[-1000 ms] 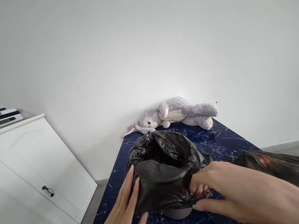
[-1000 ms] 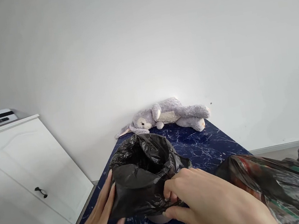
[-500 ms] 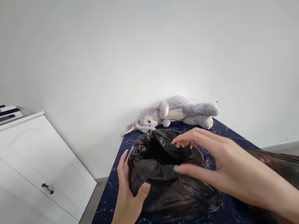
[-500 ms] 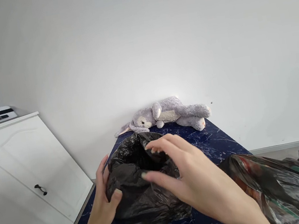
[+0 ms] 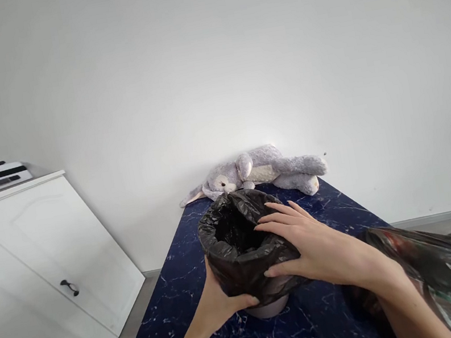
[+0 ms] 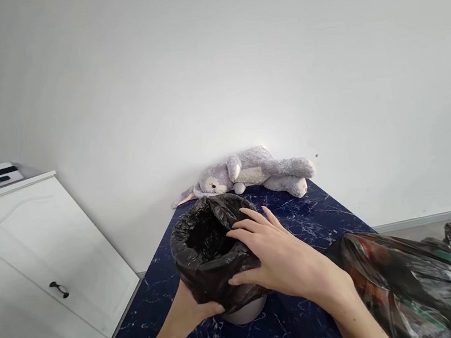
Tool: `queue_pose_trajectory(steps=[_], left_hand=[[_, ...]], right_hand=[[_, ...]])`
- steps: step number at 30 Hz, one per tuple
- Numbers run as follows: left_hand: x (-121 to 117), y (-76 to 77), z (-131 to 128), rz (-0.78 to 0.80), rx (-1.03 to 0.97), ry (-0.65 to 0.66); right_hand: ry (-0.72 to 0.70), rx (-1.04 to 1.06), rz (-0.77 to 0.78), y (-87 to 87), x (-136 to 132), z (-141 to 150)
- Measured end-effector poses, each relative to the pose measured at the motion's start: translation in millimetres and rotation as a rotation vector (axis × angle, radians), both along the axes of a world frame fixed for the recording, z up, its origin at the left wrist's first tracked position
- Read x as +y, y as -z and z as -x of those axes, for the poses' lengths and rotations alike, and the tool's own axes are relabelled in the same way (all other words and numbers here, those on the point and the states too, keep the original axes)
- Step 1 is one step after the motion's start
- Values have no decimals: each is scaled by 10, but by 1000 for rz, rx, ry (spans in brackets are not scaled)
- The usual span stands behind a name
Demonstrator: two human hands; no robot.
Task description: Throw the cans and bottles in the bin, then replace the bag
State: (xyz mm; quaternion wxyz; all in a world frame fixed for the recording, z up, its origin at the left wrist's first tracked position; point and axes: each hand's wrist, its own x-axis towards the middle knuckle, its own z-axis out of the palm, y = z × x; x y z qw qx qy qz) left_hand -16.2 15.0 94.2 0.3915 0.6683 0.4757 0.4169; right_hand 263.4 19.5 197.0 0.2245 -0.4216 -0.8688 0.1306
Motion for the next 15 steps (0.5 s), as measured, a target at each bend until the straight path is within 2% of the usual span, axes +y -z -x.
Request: queue_pose_trajectory(steps=[1, 3, 5, 6, 7, 8, 10, 11, 13, 15], left_hand=[[-12, -9, 26, -69, 7, -52], [-43, -140, 75, -260, -7, -282], [-72, -433, 90, -454, -32, -539], [-81, -627, 74, -580, -32, -588], [-83, -838, 39, -631, 26, -500], [-73, -1051, -16, -604, 136, -339], [-2, -1426, -178, -467, 409, 16], [65, -1567, -277, -385, 572, 170], [267, -1732, -482, -282, 840, 423], [531, -1748, -666, -161, 1066, 595]], right_hand=[[-7, 11, -13, -12, -18, -16], [-20, 31, -25, -32, -59, -42], [-23, 38, -32, -45, -100, -56], [-22, 34, -38, -48, -120, -59], [-16, 26, -48, -48, -138, -61], [-6, 18, -63, -45, -157, -63], [15, 1, -96, -37, -194, -70], [23, -7, -106, -34, -213, -76], [27, -21, -111, -34, -252, -91], [28, -28, -105, -46, -287, -108]])
